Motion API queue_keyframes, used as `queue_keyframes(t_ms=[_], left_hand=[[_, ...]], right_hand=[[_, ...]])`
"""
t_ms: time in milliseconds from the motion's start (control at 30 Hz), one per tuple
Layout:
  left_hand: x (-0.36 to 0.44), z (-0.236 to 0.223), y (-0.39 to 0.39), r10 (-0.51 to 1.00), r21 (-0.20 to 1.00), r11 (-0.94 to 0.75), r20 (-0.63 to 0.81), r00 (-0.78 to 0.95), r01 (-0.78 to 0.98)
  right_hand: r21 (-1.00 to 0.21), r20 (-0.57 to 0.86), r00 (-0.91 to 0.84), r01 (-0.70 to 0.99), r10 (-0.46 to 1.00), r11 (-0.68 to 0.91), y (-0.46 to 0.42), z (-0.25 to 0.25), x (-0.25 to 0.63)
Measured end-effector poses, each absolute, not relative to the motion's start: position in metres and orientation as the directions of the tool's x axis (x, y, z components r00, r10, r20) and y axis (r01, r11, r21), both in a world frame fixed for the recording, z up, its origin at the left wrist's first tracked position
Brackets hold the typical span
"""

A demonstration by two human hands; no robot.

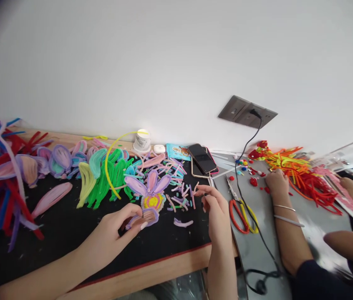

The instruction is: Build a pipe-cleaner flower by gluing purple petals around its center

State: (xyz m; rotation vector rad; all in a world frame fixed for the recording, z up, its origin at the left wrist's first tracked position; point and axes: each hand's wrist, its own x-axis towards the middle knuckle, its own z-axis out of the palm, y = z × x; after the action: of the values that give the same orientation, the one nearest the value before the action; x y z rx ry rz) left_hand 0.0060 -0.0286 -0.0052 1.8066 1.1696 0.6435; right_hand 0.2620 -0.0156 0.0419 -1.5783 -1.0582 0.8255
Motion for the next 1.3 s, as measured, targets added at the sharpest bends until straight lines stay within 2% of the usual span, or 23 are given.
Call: queue_keyframes(t_ms=[200,433,633,733,833,933,1033,1100,1133,1200,1267,1300], left_hand=[[0.006,-0.005,-0.028,0.901,0.87,-0.184,-0.037,0.433,0.458],[0.005,-0.006,-0.027,0.902,0.873,-0.196,-0.018,0.431,0.446],[0.006,-0.003,-0.029,0.904,0.881,-0.175,-0.034,0.427,0.441],[0.006,-0.003,-0.029,0.913,0.884,-0.165,-0.031,0.406,0.438],[0.006,-0.003,-0.029,0.913,0.887,-0.171,-0.021,0.408,0.428],[0.005,-0.002,-0.028,0.903,0.893,-0.178,-0.019,0.43,0.413],[0.006,0.001,-0.029,0.876,0.899,-0.197,-0.019,0.483,0.391],[0.006,0.002,-0.03,0.852,0.904,-0.221,-0.005,0.524,0.367],[0.006,0.002,-0.031,0.842,0.906,-0.229,-0.001,0.54,0.357],[0.006,0.001,-0.031,0.83,0.909,-0.235,0.005,0.558,0.343],[0.006,0.0,-0.031,0.816,0.912,-0.244,0.009,0.578,0.33],[0.006,0.0,-0.031,0.809,0.913,-0.251,0.015,0.588,0.323]], right_hand=[[-0.996,0.076,0.411,0.076,0.908,0.049,-0.019,0.052,0.254],[-0.949,0.292,0.482,0.035,0.826,0.314,-0.022,0.078,0.252],[-0.931,0.347,0.465,0.066,0.814,0.359,-0.021,0.078,0.261],[-0.952,0.303,0.357,0.146,0.884,0.268,-0.02,0.066,0.26],[-0.91,0.252,0.272,0.393,0.929,0.132,-0.023,0.056,0.257],[-0.801,0.362,0.412,0.596,0.836,0.053,-0.028,0.05,0.261],[-0.765,0.467,0.501,0.642,0.729,0.05,-0.034,0.049,0.268],[-0.794,0.43,0.46,0.603,0.777,0.082,-0.038,0.051,0.269],[-0.827,0.361,0.388,0.554,0.848,0.099,-0.04,0.052,0.266],[-0.902,0.13,0.112,0.425,0.985,0.07,-0.045,0.054,0.254],[-0.929,-0.118,-0.191,0.368,0.974,-0.04,-0.05,0.054,0.235],[-0.918,-0.196,-0.26,0.386,0.946,-0.084,-0.051,0.053,0.225]])
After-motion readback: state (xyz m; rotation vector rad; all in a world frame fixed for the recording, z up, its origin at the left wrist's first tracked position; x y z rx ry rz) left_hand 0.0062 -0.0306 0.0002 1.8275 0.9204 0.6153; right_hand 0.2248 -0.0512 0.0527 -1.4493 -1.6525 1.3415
